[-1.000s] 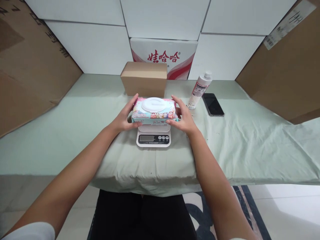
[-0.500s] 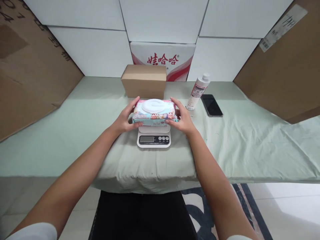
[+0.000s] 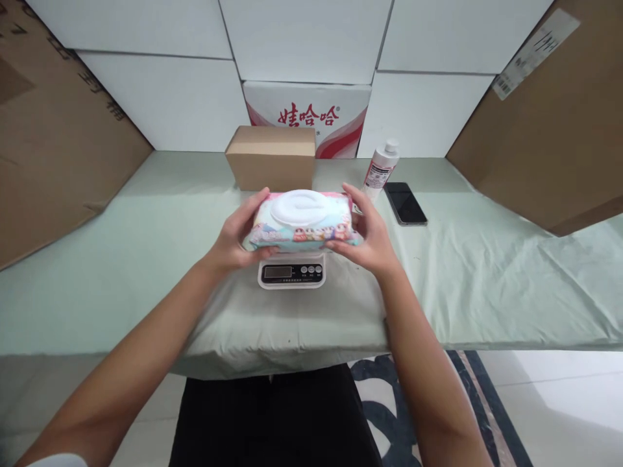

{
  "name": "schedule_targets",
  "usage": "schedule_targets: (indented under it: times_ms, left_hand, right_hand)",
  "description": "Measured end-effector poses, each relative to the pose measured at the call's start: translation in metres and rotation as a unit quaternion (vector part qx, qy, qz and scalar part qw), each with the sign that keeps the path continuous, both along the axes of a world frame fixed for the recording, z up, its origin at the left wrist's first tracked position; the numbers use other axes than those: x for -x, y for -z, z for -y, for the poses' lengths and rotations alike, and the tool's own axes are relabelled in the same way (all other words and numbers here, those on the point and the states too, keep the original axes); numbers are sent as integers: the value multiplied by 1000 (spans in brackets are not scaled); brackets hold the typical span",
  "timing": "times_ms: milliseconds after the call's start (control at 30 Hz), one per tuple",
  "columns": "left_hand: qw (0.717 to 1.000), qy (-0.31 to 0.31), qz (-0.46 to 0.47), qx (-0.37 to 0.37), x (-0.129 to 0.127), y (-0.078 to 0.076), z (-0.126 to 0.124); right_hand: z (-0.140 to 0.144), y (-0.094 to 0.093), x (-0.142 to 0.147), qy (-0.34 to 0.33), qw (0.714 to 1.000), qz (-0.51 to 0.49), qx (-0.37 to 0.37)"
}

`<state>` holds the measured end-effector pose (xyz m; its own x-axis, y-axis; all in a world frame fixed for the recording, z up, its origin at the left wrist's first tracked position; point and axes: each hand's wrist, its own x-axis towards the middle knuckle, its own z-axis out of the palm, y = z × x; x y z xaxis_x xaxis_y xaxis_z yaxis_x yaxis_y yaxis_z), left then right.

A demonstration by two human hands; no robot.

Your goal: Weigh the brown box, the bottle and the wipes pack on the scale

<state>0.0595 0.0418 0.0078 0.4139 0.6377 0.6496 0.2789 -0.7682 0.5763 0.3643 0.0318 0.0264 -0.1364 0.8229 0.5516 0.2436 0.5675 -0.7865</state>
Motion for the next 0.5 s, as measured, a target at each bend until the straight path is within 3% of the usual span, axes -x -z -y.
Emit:
schedule_targets:
  times_ms: [100,233,300,400,500]
  left_hand:
    - [999,38,-26,9,-54,-18,22]
    - [974,69,-99,192,-167,-38,46]
    - [959,136,-134,207,-222,-43,47]
    - [946,189,-154,213,-282,-37,38]
    - [940,196,-172,221,-314,-21,32]
  right_hand:
    - [31,5,-60,18,999,5,26]
    - [74,28,-174,94,985,-40,137]
    - [89,34,-227,155,974,-43,160]
    - [100,36,-283,224,963,-20,149]
    - [101,38,-310,277,948,48,146]
